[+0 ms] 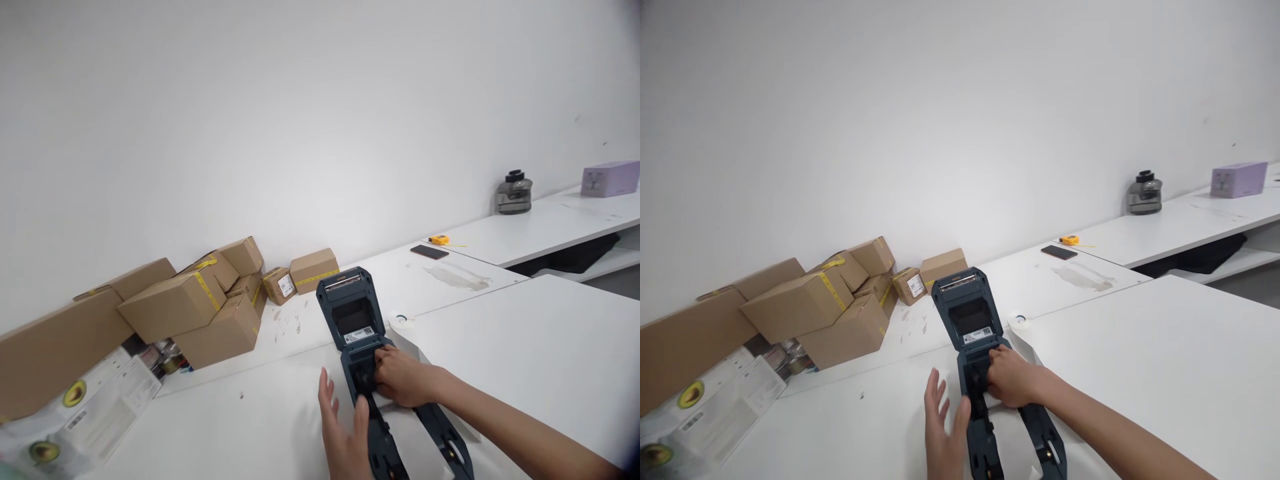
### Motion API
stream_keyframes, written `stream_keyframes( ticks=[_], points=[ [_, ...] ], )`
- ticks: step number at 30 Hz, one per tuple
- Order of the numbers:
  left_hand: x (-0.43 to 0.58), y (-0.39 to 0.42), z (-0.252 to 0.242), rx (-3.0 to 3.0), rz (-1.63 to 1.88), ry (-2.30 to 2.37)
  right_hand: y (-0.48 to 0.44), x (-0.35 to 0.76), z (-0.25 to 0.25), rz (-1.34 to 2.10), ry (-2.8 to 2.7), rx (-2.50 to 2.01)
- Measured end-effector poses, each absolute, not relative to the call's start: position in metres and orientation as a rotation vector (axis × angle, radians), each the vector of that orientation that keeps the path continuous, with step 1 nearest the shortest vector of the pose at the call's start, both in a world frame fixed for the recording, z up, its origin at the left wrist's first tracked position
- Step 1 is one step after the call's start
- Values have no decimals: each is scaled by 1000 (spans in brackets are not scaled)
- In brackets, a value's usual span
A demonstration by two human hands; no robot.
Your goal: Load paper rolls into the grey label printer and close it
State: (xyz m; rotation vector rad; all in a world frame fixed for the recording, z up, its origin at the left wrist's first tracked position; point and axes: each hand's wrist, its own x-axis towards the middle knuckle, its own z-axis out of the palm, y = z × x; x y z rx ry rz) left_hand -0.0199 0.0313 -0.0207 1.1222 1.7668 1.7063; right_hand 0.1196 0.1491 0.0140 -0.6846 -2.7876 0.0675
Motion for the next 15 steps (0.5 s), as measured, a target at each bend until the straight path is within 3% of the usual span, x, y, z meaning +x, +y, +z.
stream_keyframes(
  ticks=[5,11,15],
  points=[
    [-44,91,-15,1182,1382,1663,151,113,17,123,-3009,-699],
    [-48,101,-38,1235,1389,1609,155,119,27,310,-3069,-634],
    [-51,96,-34,1250,1389,1568,158,148,49,735,-2902,-528]
  ],
)
